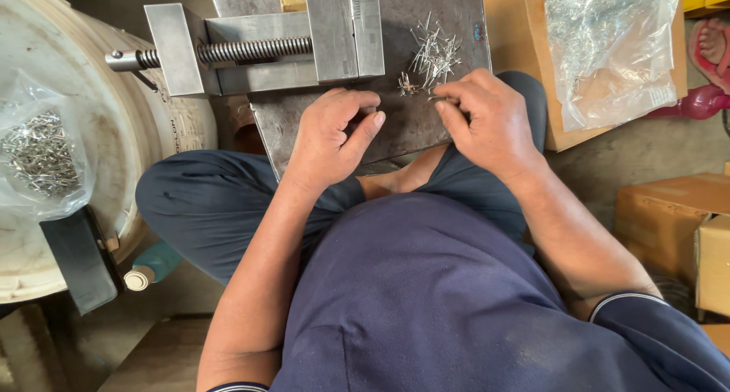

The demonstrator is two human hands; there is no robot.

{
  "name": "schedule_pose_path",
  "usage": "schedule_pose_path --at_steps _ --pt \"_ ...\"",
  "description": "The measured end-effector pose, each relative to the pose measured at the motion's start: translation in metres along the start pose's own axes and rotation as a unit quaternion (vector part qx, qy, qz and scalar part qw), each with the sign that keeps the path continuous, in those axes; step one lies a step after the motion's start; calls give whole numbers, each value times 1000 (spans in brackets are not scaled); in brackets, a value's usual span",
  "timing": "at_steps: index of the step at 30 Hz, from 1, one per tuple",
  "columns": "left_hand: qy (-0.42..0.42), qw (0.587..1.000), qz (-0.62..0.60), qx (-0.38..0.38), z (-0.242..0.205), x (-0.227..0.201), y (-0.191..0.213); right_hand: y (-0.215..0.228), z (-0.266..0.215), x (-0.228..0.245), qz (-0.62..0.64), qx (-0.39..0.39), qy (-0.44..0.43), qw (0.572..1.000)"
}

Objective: The person sits on the floor and uses a bench vise to bend small metal pins. They pick up pins from a pile, insert them into the vise jaws, and tighten the screw to bend the metal. The person occasionally uses a hammer to tap the pins and adjusts the vise handle to release the bent pieces.

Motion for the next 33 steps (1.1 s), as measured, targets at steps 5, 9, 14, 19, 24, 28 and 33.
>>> schedule_pose_path --at_steps 5,9,14,19,24,28,33 --pt "9 1000 13 3 3 -1 -3 -2 5 12 -61 -25 68 996" --pt "-15 1000 22 -5 1 -6 0 -17 0 -6 35 7 -35 999" --pt "-20 999 44 6 2 -9 1 -68 -14 -29 528 107 -300 787" --pt "-15 998 56 14 3 -8 2 -96 -12 -16 665 140 -322 659" --pt "-33 998 45 -1 2 -12 3 -98 -11 -11 675 122 -302 662" --pt "-38 998 46 22 2 -12 3 -101 -10 -11 660 105 -291 685" --pt "-51 998 15 26 3 -18 8 -103 -11 -8 631 97 -289 714"
Point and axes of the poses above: each hand's wrist, its own z-axis towards the middle knuckle, its own y-axis out of the back of the hand, x = y × z, the point moved 9 cm from there along z, towards the middle knuckle, and after that the axes turned 5 degrees about -x, right-handed, at the moved point
